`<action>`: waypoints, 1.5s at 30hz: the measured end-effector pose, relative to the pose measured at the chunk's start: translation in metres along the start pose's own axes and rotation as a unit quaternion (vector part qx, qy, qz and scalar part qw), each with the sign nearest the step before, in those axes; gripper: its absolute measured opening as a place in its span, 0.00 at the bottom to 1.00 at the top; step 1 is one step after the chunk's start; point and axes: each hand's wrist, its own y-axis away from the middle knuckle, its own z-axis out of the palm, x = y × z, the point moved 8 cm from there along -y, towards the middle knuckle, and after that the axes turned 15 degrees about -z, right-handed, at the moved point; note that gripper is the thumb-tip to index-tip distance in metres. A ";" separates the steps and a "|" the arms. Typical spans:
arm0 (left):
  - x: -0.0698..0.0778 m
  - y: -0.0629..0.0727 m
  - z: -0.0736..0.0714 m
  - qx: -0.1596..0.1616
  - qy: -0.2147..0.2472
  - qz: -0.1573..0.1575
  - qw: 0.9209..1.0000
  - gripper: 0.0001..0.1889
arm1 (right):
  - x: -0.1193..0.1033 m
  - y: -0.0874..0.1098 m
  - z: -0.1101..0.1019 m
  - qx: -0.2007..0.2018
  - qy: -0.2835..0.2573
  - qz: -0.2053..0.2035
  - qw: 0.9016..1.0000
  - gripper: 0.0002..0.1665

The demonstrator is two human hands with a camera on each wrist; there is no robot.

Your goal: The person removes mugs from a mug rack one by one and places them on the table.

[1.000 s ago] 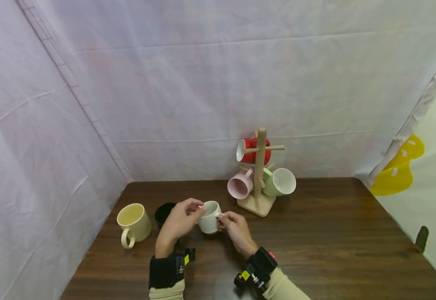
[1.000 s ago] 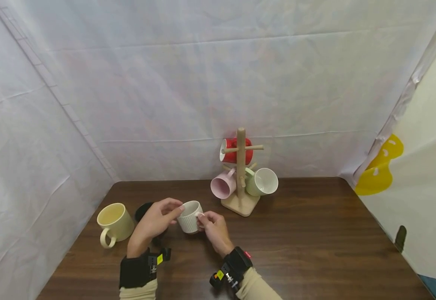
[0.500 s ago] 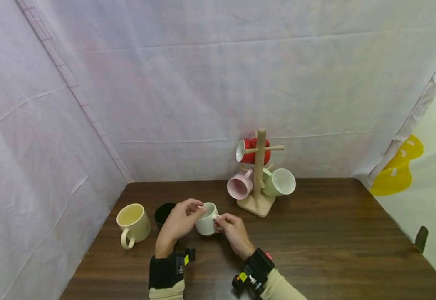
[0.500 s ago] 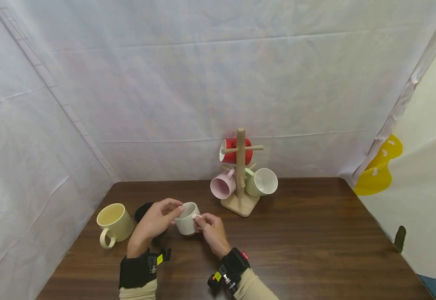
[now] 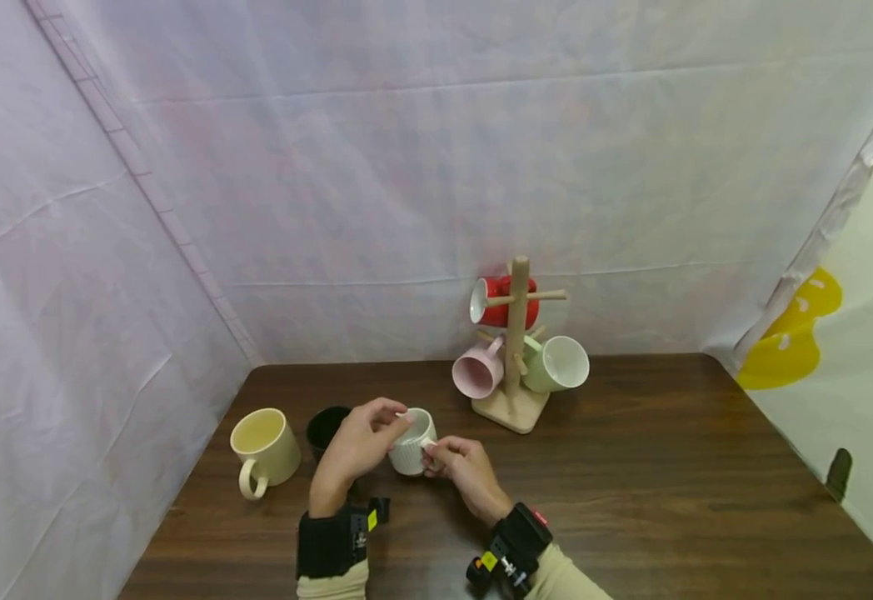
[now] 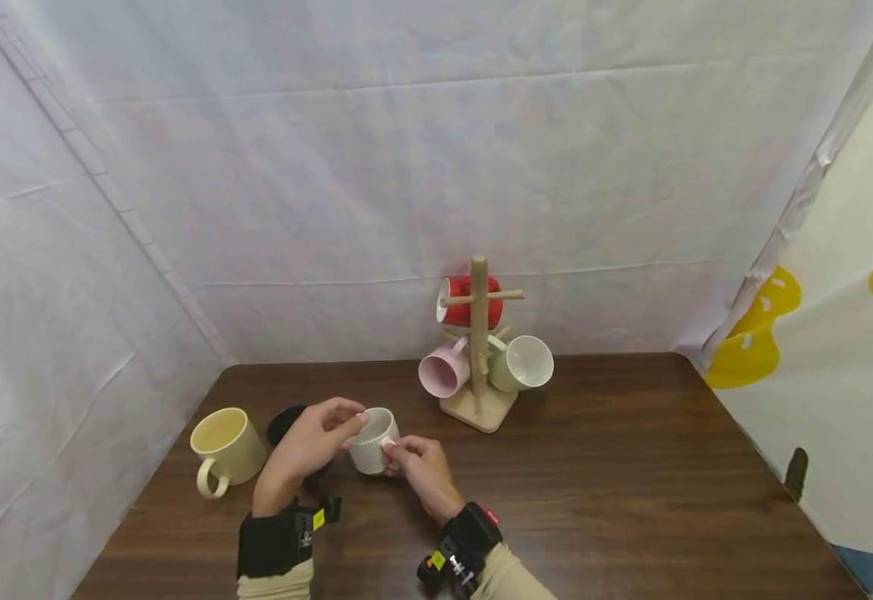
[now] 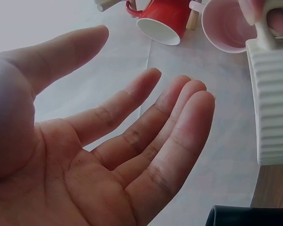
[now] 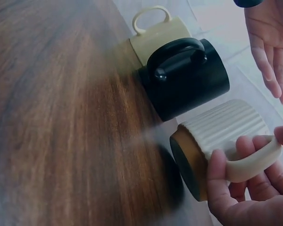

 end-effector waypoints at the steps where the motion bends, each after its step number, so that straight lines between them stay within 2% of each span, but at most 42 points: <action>1: 0.000 0.000 0.000 -0.001 -0.002 0.003 1.000 0.16 | 0.000 0.000 0.000 -0.003 0.000 0.001 1.000 0.17; 14: 0.001 0.001 0.000 -0.004 -0.007 -0.012 1.000 0.16 | 0.003 0.010 0.006 -0.030 0.001 0.023 0.999 0.17; 31: 0.001 0.000 0.002 -0.009 -0.027 -0.001 1.000 0.15 | 0.007 0.019 0.008 -0.064 0.012 0.053 0.996 0.13; 45: 0.001 -0.005 0.004 -0.007 -0.041 0.001 0.999 0.14 | 0.007 0.019 0.006 -0.090 0.023 0.060 0.994 0.16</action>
